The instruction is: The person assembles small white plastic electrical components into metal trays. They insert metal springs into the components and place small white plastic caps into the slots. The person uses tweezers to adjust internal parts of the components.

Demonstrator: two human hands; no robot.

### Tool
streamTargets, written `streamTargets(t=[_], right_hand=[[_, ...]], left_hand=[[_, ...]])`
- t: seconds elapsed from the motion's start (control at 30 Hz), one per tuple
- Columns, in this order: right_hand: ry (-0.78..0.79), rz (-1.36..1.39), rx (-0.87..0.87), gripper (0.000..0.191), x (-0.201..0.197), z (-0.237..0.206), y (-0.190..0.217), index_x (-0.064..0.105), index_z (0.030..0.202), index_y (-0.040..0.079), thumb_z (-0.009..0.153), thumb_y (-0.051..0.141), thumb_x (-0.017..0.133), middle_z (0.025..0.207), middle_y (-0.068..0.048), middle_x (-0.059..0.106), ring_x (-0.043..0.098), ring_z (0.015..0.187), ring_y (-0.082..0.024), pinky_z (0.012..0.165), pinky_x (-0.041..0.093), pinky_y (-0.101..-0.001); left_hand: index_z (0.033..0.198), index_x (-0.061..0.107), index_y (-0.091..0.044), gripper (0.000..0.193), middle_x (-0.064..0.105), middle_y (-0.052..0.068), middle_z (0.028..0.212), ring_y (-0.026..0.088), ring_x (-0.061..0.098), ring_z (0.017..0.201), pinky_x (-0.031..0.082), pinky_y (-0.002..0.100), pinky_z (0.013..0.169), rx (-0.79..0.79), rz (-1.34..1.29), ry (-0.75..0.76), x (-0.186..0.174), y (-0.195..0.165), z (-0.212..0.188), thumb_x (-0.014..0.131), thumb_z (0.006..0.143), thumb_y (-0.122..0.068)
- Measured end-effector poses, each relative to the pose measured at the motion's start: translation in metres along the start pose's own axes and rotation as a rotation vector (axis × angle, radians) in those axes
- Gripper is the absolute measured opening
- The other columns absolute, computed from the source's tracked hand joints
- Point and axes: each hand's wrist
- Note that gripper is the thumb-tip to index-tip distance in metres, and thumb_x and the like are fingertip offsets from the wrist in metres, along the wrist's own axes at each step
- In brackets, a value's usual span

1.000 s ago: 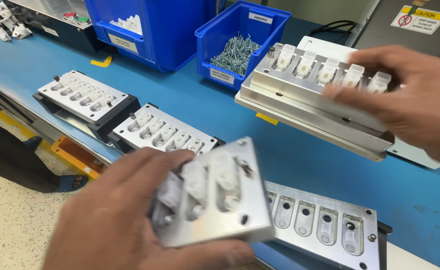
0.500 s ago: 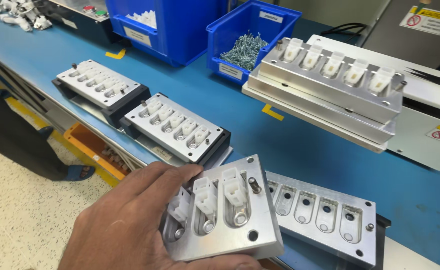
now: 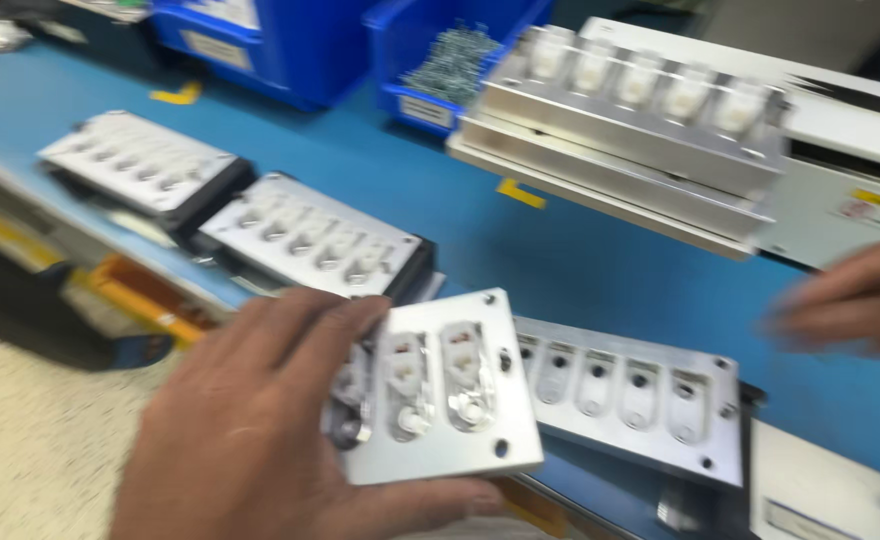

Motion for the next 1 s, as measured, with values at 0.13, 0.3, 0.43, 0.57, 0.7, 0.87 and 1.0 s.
streamTargets(t=[0.13,0.3,0.43,0.57,0.7,0.87,1.0], right_hand=[[0.354,-0.187,-0.040,0.093,0.049,0.000,0.049,0.060,0.143,0.022,0.066,0.062,0.092,0.146,-0.005,0.060,0.054,0.127,-0.029,0.105,0.044,-0.0460],[0.633,-0.344,0.104,0.107,0.085,0.015,0.097,0.035,0.156,0.018,0.067,0.044,0.089,0.128,-0.007,0.059,0.058,0.120,-0.026,0.108,0.044,-0.0440],[0.551,-0.165,0.320,0.116,0.051,-0.012,0.075,0.038,0.159,0.028,0.060,0.044,0.096,0.135,0.001,0.063,0.064,0.113,-0.020,0.099,0.057,-0.0350],[0.175,0.054,0.093,0.130,0.006,-0.079,-0.002,0.051,0.157,0.022,0.040,0.042,0.104,0.133,-0.002,0.068,0.070,0.111,-0.019,0.092,0.054,-0.0337],[0.212,-0.058,0.386,0.135,0.000,-0.120,-0.044,0.048,0.155,0.031,0.033,0.024,0.105,0.118,0.003,0.070,0.073,0.109,-0.017,0.102,0.054,-0.0348],[0.583,-0.256,0.806,0.125,0.000,-0.104,-0.010,0.030,0.162,0.046,0.061,0.032,0.101,0.135,0.010,0.056,0.061,0.124,-0.013,0.118,0.052,-0.0327],[0.646,-0.398,0.741,0.122,0.003,-0.091,0.020,0.019,0.162,0.046,0.065,0.040,0.093,0.155,0.012,0.042,0.046,0.140,-0.018,0.123,0.042,-0.0382]], left_hand=[[0.119,0.070,-0.001,0.117,0.069,0.017,0.100,0.030,0.072,0.095,0.057,0.051,0.074,0.054,-0.022,-0.053,0.000,0.006,0.015,0.072,0.046,-0.092],[0.125,0.068,0.002,0.114,0.070,0.017,0.105,0.030,0.073,0.095,0.058,0.045,0.077,0.121,-0.056,-0.167,-0.007,0.021,0.026,0.077,0.055,-0.087],[0.126,0.066,0.004,0.110,0.071,0.015,0.104,0.028,0.074,0.101,0.057,0.043,0.082,0.133,-0.163,-0.163,-0.011,0.020,0.028,0.081,0.060,-0.083],[0.125,0.065,0.004,0.106,0.069,0.016,0.108,0.028,0.073,0.102,0.057,0.043,0.085,0.248,-0.382,-0.191,0.002,-0.001,0.032,0.080,0.062,-0.079],[0.124,0.067,0.004,0.107,0.068,0.016,0.114,0.029,0.070,0.100,0.057,0.043,0.082,0.320,-0.505,-0.077,0.043,-0.035,0.042,0.081,0.060,-0.081],[0.120,0.069,0.001,0.109,0.066,0.013,0.110,0.030,0.064,0.099,0.050,0.049,0.083,0.409,-0.470,0.076,0.091,-0.070,0.058,0.079,0.054,-0.085],[0.121,0.068,0.001,0.112,0.064,0.013,0.107,0.030,0.060,0.101,0.047,0.051,0.086,0.417,-0.468,0.145,0.111,-0.086,0.062,0.077,0.052,-0.087]])
Point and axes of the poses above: each hand's wrist, its own z-axis towards the middle knuckle, its own x-axis out of the palm, y = z × x
